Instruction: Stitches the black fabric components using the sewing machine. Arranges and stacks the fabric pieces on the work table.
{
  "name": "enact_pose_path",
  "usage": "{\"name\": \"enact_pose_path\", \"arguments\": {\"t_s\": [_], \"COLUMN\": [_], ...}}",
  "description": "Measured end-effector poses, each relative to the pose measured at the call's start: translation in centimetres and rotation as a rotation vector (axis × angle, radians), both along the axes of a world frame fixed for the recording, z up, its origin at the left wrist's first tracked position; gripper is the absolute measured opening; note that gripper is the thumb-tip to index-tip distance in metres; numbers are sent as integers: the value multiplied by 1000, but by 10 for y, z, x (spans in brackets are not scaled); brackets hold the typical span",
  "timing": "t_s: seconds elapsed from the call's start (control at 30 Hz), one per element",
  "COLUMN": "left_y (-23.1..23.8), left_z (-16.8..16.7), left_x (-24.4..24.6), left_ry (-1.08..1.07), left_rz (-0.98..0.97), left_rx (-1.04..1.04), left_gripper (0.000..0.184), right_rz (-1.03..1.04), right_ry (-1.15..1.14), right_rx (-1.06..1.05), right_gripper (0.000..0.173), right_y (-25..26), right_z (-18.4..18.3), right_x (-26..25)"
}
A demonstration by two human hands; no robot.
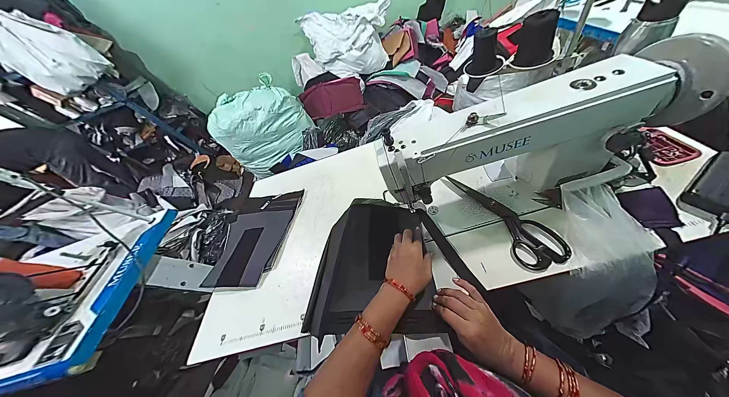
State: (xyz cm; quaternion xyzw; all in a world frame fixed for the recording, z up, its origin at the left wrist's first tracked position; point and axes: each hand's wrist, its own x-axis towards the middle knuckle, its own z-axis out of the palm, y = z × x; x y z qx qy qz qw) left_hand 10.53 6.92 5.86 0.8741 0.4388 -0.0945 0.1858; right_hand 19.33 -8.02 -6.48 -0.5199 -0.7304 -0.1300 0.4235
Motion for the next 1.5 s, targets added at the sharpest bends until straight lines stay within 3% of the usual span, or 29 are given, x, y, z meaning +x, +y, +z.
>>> {"name": "enact_pose_path", "arguments": {"t_s": [0.1,0.33,0.5,0.63,0.77,0.87,0.97,1.13,1.37,1.5], "left_y": [9,2,12,24,33,41,47,52,75,89], "left_z": [-1,6,5,10,11,12,13,16,5,3], "left_x": [23,41,54,45,35,29,23,18,1,-8], "left_ry": [130,246,215,188,134,72,16,-42,-265,-372], "left_rz": [61,131,203,159,122,103,86,51,-53,-67], "left_rx": [-27,-98,-116,-184,-225,-261,-291,-310,-402,-514], "left_gripper": [79,98,73,66,66,64,59,54,36,42], "right_rz": [-4,125,247,356,-32,-182,-209,-172,-145,-116], "right_ry": [14,3,-64,166,294,328,307,367,276,215], "right_rx": [-22,-132,-240,-466,-841,-1054,-1081,-1091,-1089,-1141], "right_gripper": [25,22,17,16,29,36,43,32,35,34], "right_y": [1,7,12,36,102,151,169,167,167,165], "right_z": [8,40,56,78,100,105,104,107,99,104], "right_x": [4,21,33,60,79,78,69,69,68,64]}}
